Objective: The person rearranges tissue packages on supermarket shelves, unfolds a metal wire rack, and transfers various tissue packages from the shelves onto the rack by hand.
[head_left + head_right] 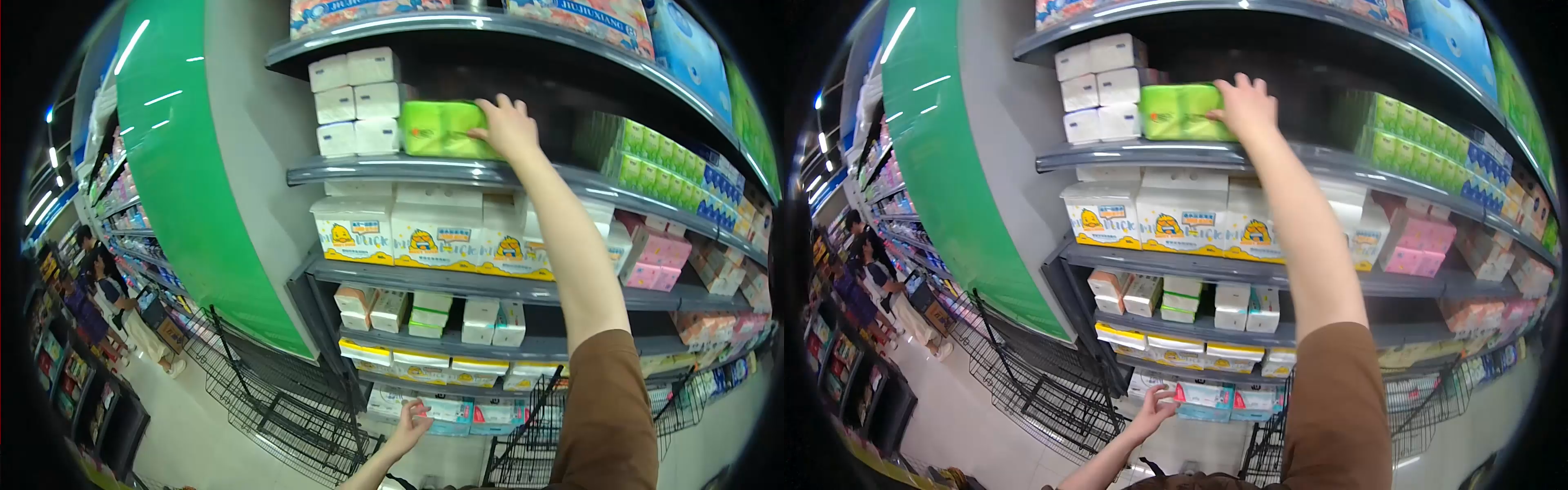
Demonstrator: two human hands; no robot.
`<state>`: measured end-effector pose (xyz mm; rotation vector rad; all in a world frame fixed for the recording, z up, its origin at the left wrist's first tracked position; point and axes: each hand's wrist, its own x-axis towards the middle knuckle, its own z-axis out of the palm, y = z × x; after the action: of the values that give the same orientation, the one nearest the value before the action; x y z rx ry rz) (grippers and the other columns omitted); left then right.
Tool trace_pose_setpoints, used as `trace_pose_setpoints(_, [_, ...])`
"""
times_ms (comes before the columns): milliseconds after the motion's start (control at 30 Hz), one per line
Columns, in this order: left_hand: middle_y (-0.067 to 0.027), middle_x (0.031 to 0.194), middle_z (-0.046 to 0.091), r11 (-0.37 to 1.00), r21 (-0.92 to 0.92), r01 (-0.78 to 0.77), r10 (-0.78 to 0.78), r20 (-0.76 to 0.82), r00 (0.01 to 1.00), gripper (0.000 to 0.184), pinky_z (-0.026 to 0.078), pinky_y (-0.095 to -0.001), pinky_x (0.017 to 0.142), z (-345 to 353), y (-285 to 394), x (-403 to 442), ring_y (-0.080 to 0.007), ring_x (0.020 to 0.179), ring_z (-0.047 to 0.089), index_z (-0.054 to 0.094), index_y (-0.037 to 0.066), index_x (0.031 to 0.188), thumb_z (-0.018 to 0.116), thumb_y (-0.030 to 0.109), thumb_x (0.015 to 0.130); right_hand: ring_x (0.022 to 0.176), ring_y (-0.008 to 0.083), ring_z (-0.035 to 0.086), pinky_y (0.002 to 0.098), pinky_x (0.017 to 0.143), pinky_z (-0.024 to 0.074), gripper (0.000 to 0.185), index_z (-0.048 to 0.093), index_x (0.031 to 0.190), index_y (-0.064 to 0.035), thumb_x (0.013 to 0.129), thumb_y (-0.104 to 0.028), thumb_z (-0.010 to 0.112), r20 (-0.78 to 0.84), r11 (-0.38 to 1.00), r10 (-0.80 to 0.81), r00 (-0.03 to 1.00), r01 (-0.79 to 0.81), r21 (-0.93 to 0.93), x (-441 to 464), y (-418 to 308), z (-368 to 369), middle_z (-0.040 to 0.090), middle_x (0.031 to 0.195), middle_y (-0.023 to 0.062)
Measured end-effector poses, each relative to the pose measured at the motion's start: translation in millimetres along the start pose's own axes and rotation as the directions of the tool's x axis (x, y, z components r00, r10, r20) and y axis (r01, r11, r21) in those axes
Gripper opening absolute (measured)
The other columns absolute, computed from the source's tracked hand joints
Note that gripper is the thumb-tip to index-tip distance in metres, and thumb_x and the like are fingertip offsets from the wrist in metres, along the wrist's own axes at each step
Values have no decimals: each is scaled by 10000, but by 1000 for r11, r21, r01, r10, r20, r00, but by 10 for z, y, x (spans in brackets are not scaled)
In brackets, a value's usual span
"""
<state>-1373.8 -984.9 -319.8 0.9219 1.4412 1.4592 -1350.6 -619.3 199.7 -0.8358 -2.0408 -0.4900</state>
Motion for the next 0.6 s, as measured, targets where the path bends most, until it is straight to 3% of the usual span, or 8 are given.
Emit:
trace_pose_setpoints(233, [-106, 1372, 555, 998, 49, 51, -61, 239, 969, 449, 488, -347, 962, 559, -261, 425, -188, 1113, 617, 406, 68, 1396, 597, 160, 1001, 1185, 354, 544, 457, 869, 562, 541, 629, 1259, -200, 785, -393, 804, 71, 985, -15, 997, 26, -168, -26, -125, -127, 545, 1268, 88])
trace_pose_setpoints(300, [-76, 1337, 585, 993, 119, -24, -17, 333, 943, 442, 495, -337, 936, 760, -205, 467, -183, 1106, 619, 439, 81, 1394, 608, 171, 995, 1168, 329, 571, 449, 916, 533, 467, 624, 1279, -210, 846, -343, 738, 10, 997, -48, 999, 49, -63, -143, -58, -143, 569, 1221, 105])
trace_pose_setpoints(367, [-71, 1326, 591, 976, 175, -126, 34, 454, 890, 450, 499, -332, 921, 937, -39, 422, -178, 1104, 617, 446, 86, 1398, 617, 176, 991, 1111, 330, 588, 461, 891, 532, 452, 623, 1276, -167, 850, -294, 701, -342, 978, -173, 923, 203, 52, -366, 40, -124, 593, 1148, 125])
trace_pose_setpoints(467, [-64, 1296, 597, 981, 165, -98, 13, 453, 891, 424, 503, -320, 896, 957, -682, 482, -178, 1031, 636, 481, 82, 1364, 619, 217, 987, 988, 356, 610, 457, 821, 515, 259, 621, 1062, -28, 817, -97, 672, -532, 908, -136, 836, 320, 270, -1528, -84, -606, 624, 1071, 168])
trace_pose_setpoints(500, [-66, 1282, 599, 984, 166, -68, -17, 461, 887, 409, 503, -320, 894, 900, -1046, 458, -181, 1005, 643, 495, 81, 1347, 619, 228, 986, 906, 364, 621, 462, 789, 516, 211, 615, 1002, -21, 802, -54, 672, -468, 848, -125, 875, 339, 407, -2145, -69, -679, 634, 982, 166])
trace_pose_setpoints(533, [-65, 1237, 615, 973, 204, 107, -183, 403, 897, 392, 512, -317, 861, 774, -1458, 396, -175, 1013, 643, 515, 79, 1325, 628, 233, 983, 840, 369, 616, 462, 760, 513, 190, 617, 989, -28, 807, -53, 666, -353, 850, -152, 923, 304, 430, -2892, 5, -725, 629, 923, 157])
trace_pose_setpoints(567, [-64, 1192, 631, 928, 250, 275, -350, 335, 875, 376, 520, -314, 828, 584, -1890, 291, -168, 1020, 643, 534, 77, 1303, 637, 238, 980, 906, 351, 613, 454, 789, 524, 227, 636, 1039, -24, 818, -72, 655, -303, 814, -148, 942, 290, 503, -3668, 49, -795, 614, 977, 164])
trace_pose_setpoints(600, [-62, 1100, 645, 861, 344, 374, -469, 254, 846, 344, 529, -319, 786, 307, -2319, 102, -159, 981, 656, 554, 76, 1266, 631, 244, 977, 959, 359, 620, 464, 849, 515, 260, 634, 1112, -41, 856, -91, 635, 34, 820, -64, 997, 33, 572, -4620, 80, -700, 628, 1029, 173])
